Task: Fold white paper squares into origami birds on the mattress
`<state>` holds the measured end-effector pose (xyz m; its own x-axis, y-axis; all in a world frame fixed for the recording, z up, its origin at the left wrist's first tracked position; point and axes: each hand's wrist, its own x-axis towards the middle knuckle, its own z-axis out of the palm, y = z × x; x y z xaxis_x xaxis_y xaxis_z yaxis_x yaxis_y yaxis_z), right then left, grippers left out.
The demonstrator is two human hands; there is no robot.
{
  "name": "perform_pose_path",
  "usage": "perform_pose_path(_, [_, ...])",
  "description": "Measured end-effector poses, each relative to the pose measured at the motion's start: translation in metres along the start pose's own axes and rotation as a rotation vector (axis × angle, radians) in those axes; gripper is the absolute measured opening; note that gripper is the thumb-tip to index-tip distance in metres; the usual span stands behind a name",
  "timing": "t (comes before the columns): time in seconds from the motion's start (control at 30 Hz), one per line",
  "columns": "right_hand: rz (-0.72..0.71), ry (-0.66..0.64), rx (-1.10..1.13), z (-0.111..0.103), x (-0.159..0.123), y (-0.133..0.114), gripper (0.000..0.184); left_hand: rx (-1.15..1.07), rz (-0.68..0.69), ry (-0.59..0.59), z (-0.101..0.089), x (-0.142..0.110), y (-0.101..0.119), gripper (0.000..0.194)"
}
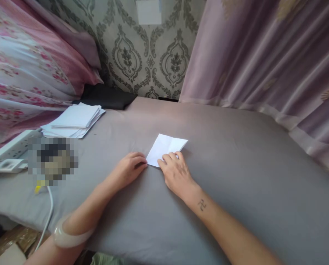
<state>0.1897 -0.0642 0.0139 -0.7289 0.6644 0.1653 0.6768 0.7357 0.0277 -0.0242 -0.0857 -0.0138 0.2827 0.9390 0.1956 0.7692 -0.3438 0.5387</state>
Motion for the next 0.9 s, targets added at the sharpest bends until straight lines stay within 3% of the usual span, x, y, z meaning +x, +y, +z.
perform_pose_path(0.2, [-0.013, -0.050, -0.015, 0.001, 0.010, -0.002, 0.021, -0.100, -0.140, 0.036, -0.010, -0.003, -0.005, 0.022])
perform_pose_path(0.4, [0.016, -0.099, 0.052, -0.002, 0.019, 0.000, 0.025, -0.078, -0.158, -0.011, -0.005, 0.001, -0.001, 0.012])
perform_pose_path(0.73, [0.174, -0.354, 0.323, -0.024, 0.044, 0.018, 0.022, -0.096, -0.162, 0.034, 0.003, 0.005, -0.006, 0.016])
perform_pose_path(0.9, [0.130, -0.322, 0.210, -0.019, 0.038, 0.012, 0.019, -0.108, -0.187, 0.012, -0.003, 0.003, -0.001, 0.006])
